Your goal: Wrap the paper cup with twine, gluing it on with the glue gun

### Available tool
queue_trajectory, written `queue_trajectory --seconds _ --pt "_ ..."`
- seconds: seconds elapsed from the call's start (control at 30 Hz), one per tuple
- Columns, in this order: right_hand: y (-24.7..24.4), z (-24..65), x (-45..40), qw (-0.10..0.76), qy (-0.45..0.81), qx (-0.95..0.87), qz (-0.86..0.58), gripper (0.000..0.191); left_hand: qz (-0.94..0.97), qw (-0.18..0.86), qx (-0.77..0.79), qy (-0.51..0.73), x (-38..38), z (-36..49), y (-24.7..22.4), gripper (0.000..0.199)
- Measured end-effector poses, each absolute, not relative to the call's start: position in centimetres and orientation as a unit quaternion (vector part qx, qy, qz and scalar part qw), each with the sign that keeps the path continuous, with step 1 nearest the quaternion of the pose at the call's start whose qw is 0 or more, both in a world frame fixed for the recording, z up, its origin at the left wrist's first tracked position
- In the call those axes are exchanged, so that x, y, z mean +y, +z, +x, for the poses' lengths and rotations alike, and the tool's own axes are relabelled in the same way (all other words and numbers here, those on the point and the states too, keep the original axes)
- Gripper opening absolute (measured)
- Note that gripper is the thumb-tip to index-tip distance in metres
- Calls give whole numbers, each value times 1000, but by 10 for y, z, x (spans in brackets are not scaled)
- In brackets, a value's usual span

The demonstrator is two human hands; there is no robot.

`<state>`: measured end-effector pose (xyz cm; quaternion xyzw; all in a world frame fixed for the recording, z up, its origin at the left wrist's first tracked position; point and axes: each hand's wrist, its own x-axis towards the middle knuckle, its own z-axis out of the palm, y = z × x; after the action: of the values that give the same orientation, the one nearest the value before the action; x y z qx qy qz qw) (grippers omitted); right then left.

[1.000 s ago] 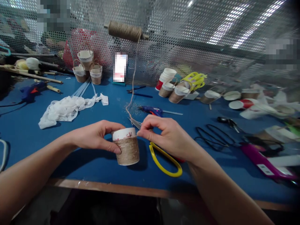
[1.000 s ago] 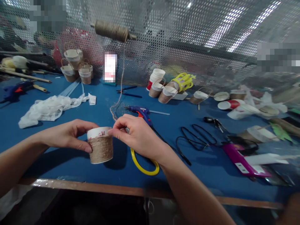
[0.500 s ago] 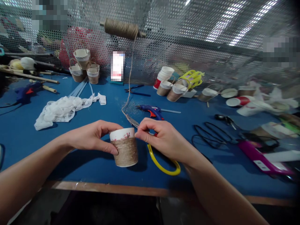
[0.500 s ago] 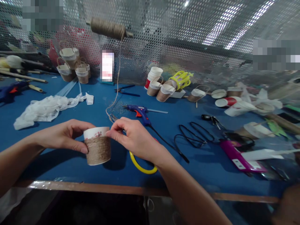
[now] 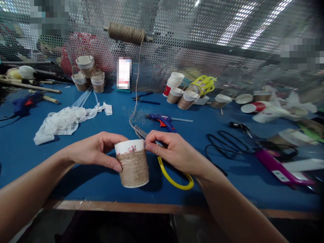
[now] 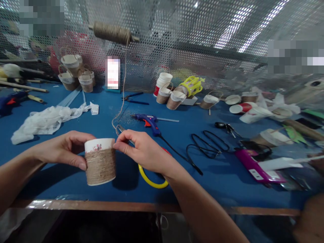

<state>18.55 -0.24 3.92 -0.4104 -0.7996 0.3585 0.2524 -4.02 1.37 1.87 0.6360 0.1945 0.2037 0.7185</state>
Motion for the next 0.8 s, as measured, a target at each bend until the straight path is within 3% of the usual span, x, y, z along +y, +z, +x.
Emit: queue_trajectory --seconds 0.2,0.57,0.8 --pt "34 185 -2 278 408 -771 -402 17 604 744 186 216 14 -40 16 37" --pt "22 178 0 336 569 -664 -350 39 567 777 154 226 9 -36 12 33" --pt "26 182 0 294 555 -682 -374 26 687 654 210 238 13 -36 13 28"
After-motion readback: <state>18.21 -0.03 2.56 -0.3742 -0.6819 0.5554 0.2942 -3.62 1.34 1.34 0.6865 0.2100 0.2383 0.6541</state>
